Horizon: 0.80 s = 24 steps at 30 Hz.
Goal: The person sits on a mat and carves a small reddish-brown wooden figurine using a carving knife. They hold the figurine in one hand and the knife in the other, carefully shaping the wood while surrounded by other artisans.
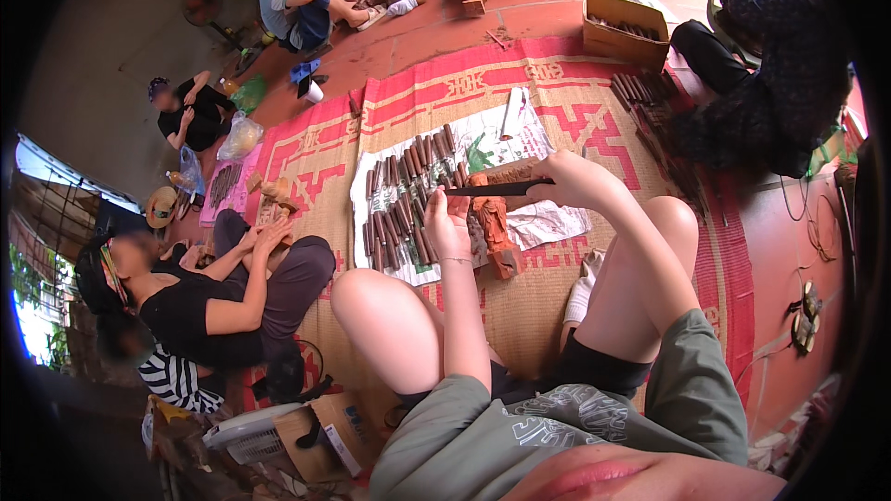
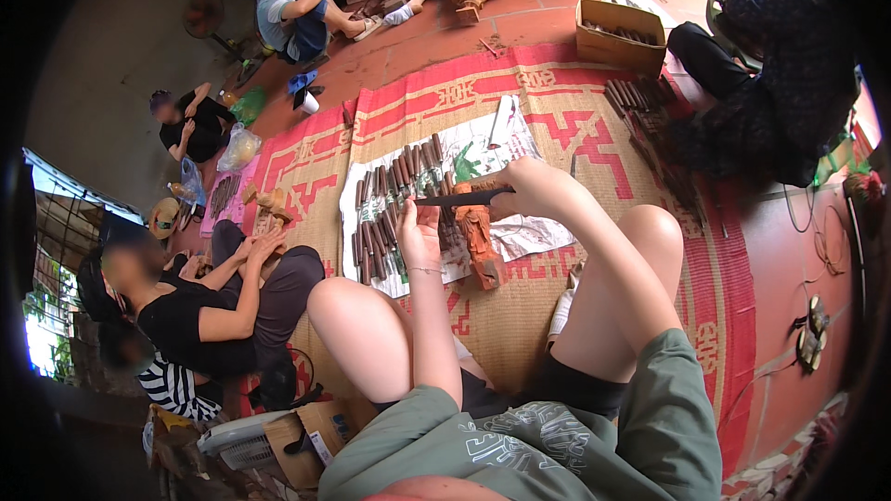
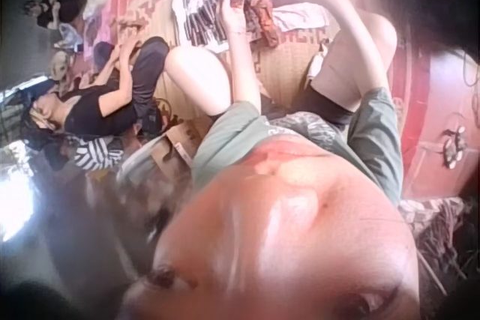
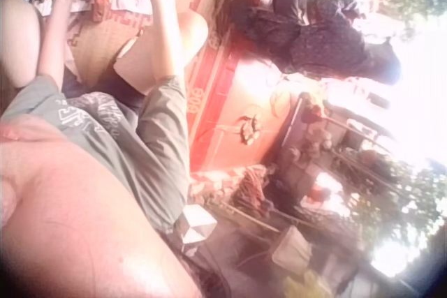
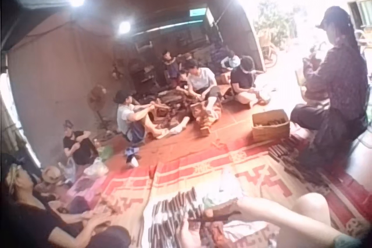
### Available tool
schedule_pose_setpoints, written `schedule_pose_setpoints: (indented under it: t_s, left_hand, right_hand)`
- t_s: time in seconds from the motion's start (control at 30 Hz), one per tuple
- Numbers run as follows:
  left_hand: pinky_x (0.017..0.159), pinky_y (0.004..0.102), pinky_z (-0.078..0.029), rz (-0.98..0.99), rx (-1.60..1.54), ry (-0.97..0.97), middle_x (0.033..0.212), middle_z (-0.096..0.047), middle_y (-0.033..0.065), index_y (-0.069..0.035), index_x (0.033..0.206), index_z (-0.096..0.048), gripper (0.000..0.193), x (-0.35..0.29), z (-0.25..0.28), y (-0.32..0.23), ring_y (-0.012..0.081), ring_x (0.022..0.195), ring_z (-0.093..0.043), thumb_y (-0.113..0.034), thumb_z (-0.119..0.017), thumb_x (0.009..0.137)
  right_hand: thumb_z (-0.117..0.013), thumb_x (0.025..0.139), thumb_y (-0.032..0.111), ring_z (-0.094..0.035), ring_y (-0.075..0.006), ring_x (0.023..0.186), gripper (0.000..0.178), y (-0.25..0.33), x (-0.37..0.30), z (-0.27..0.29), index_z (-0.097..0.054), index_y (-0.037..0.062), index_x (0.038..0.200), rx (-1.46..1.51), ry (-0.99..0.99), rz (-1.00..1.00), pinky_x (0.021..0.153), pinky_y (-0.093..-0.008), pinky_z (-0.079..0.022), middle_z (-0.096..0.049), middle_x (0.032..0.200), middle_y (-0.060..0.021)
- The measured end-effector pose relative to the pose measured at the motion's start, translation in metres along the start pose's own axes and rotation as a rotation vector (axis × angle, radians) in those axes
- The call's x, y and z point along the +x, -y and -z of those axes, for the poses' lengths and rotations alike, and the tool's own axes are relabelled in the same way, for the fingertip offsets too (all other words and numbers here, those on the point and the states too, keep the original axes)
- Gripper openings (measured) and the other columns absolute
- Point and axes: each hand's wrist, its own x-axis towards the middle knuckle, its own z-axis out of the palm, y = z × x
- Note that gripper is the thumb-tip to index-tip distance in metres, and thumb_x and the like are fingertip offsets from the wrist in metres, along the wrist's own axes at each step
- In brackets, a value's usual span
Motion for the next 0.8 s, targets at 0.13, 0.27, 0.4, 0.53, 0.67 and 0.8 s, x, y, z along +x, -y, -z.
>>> schedule_pose_setpoints:
  t_s: [0.13, 0.27, 0.4, 0.53, 0.67, 0.8]
  left_hand:
    - [0.077, 0.0302, -0.058, 0.159, -0.222, -0.054, 0.088, -0.064, 0.0113, 0.001, 0.092, -0.059, 0.013, 0.012, 0.018, 0.012, 0.0189, 0.079, -0.065, -0.011, -0.054, 0.093]
    - [0.079, 0.0308, -0.058, 0.327, -0.494, 0.002, 0.088, -0.064, 0.0149, 0.005, 0.090, -0.057, 0.013, 0.008, 0.011, 0.020, 0.0206, 0.083, -0.065, -0.006, -0.051, 0.093]
    - [0.076, 0.0274, -0.059, 0.490, -0.496, 0.035, 0.088, -0.064, 0.0143, 0.007, 0.096, -0.056, 0.012, -0.013, -0.018, 0.022, 0.0198, 0.082, -0.066, -0.004, -0.051, 0.093]
    - [0.075, 0.0271, -0.059, 0.516, -0.353, 0.020, 0.088, -0.066, 0.0139, 0.004, 0.091, -0.057, 0.009, -0.025, -0.029, 0.026, 0.0194, 0.083, -0.066, -0.005, -0.056, 0.090]
    - [0.067, 0.0233, -0.056, 0.535, -0.316, 0.083, 0.087, -0.064, 0.0110, 0.001, 0.093, -0.057, 0.007, -0.022, -0.022, 0.022, 0.0162, 0.079, -0.065, -0.005, -0.059, 0.088]
    - [0.063, 0.0205, -0.051, 0.517, -0.012, 0.344, 0.087, -0.063, 0.0080, -0.003, 0.096, -0.058, 0.011, -0.039, -0.033, 0.006, 0.0129, 0.076, -0.062, -0.004, -0.061, 0.086]
  right_hand:
    - [-0.064, 0.082, 0.009, -0.061, -0.0120, 0.062, 0.019, -0.001, 0.004, 0.004, -0.063, -0.0030, 0.096, 0.409, -0.171, 0.079, 0.058, -0.0275, -0.048, -0.063, 0.068, -0.0089]
    - [-0.067, 0.081, 0.008, -0.060, -0.0058, 0.067, 0.022, 0.008, 0.010, -0.011, -0.062, -0.0035, 0.098, 0.862, -0.319, 0.229, 0.058, -0.0228, -0.048, -0.064, 0.073, -0.0053]
    - [-0.067, 0.082, 0.009, -0.060, -0.0059, 0.068, 0.022, 0.010, 0.010, -0.023, -0.061, -0.0042, 0.098, 0.829, -0.308, 0.235, 0.060, -0.0225, -0.049, -0.065, 0.077, -0.0045]
    - [-0.065, 0.083, 0.009, -0.059, -0.0102, 0.064, 0.018, 0.008, 0.012, -0.028, -0.060, -0.0035, 0.095, 0.584, -0.272, 0.184, 0.058, -0.0266, -0.048, -0.063, 0.071, -0.0094]
    - [-0.064, 0.082, 0.008, -0.060, -0.0166, 0.064, 0.017, 0.008, 0.013, -0.028, -0.059, -0.0038, 0.094, 0.505, -0.296, 0.248, 0.061, -0.0291, -0.047, -0.061, 0.070, -0.0126]
    - [-0.062, 0.083, 0.000, -0.061, -0.0118, 0.070, 0.011, 0.008, 0.011, -0.013, -0.056, -0.0023, 0.092, 0.486, -0.423, 0.212, 0.061, -0.0265, -0.048, -0.058, 0.075, -0.0066]
